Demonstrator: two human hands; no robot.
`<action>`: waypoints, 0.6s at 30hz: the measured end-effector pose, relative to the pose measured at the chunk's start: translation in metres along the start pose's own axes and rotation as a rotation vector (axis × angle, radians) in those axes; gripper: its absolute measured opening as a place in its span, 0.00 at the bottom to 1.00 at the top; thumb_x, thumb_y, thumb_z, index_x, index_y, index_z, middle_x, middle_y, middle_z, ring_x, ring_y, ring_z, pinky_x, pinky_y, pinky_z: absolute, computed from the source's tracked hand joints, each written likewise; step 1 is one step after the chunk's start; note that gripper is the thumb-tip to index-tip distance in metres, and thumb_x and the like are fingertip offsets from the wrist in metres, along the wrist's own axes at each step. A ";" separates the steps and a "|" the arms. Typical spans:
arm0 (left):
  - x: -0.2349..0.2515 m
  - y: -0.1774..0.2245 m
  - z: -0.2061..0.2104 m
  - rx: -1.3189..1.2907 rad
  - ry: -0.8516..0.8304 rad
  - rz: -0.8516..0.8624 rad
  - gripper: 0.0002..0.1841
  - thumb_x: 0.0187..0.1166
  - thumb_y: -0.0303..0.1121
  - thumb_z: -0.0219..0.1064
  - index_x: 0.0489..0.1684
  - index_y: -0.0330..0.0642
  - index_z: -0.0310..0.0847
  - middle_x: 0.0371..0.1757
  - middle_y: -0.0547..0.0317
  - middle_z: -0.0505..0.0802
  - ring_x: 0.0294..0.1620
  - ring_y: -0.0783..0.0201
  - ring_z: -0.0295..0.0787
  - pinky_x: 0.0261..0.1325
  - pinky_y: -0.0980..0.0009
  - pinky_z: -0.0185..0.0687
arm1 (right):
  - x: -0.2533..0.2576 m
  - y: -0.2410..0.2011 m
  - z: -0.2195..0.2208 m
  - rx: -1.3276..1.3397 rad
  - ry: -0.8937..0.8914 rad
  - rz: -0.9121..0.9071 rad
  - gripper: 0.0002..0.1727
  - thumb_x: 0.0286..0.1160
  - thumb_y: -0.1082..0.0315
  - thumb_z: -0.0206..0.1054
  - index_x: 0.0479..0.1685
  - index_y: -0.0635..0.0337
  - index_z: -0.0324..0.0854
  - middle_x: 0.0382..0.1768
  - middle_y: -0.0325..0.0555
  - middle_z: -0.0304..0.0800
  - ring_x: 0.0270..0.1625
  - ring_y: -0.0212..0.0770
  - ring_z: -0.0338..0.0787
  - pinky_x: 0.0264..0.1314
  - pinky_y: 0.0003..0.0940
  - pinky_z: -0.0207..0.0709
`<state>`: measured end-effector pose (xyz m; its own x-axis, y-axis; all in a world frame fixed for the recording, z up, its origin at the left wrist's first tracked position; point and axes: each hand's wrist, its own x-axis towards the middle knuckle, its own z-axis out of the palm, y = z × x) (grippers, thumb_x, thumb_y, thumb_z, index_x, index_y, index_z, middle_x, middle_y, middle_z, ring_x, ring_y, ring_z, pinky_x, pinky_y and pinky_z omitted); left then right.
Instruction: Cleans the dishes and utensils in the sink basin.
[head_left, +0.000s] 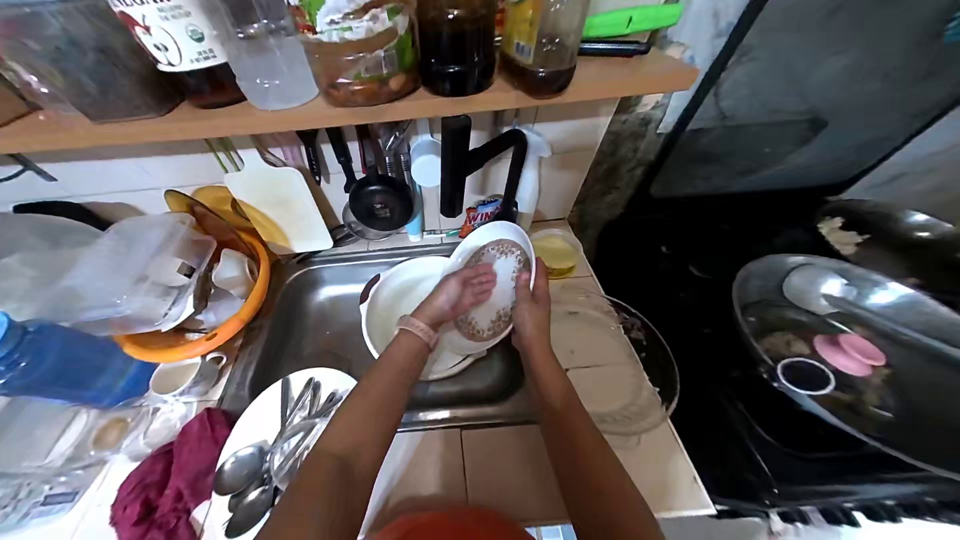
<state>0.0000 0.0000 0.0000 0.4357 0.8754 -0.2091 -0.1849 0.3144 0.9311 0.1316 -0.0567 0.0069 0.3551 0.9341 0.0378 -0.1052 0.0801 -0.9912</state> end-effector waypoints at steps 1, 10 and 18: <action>-0.007 0.010 0.017 0.084 -0.061 0.070 0.29 0.96 0.46 0.32 0.89 0.40 0.58 0.82 0.51 0.77 0.75 0.62 0.79 0.77 0.63 0.73 | 0.000 0.001 0.003 -0.002 -0.020 -0.003 0.33 0.95 0.62 0.49 0.96 0.57 0.45 0.89 0.60 0.59 0.85 0.50 0.70 0.84 0.53 0.66; -0.015 0.010 0.008 0.619 0.031 0.056 0.43 0.86 0.71 0.34 0.95 0.55 0.52 0.94 0.57 0.63 0.92 0.53 0.59 0.90 0.44 0.56 | -0.025 -0.024 0.008 -0.190 -0.138 -0.183 0.32 0.94 0.67 0.48 0.95 0.62 0.46 0.93 0.56 0.53 0.91 0.48 0.63 0.90 0.48 0.58; -0.025 0.010 -0.037 0.635 0.332 -0.202 0.28 0.92 0.50 0.54 0.77 0.35 0.74 0.73 0.35 0.84 0.73 0.37 0.77 0.69 0.38 0.69 | -0.029 -0.044 -0.044 -0.197 0.046 -0.148 0.32 0.94 0.62 0.45 0.95 0.59 0.48 0.90 0.57 0.60 0.86 0.45 0.70 0.84 0.46 0.67</action>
<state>-0.0457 -0.0056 0.0031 0.0999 0.9194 -0.3804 0.4589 0.2966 0.8375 0.1672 -0.1026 0.0439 0.3959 0.8999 0.1831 0.1330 0.1411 -0.9810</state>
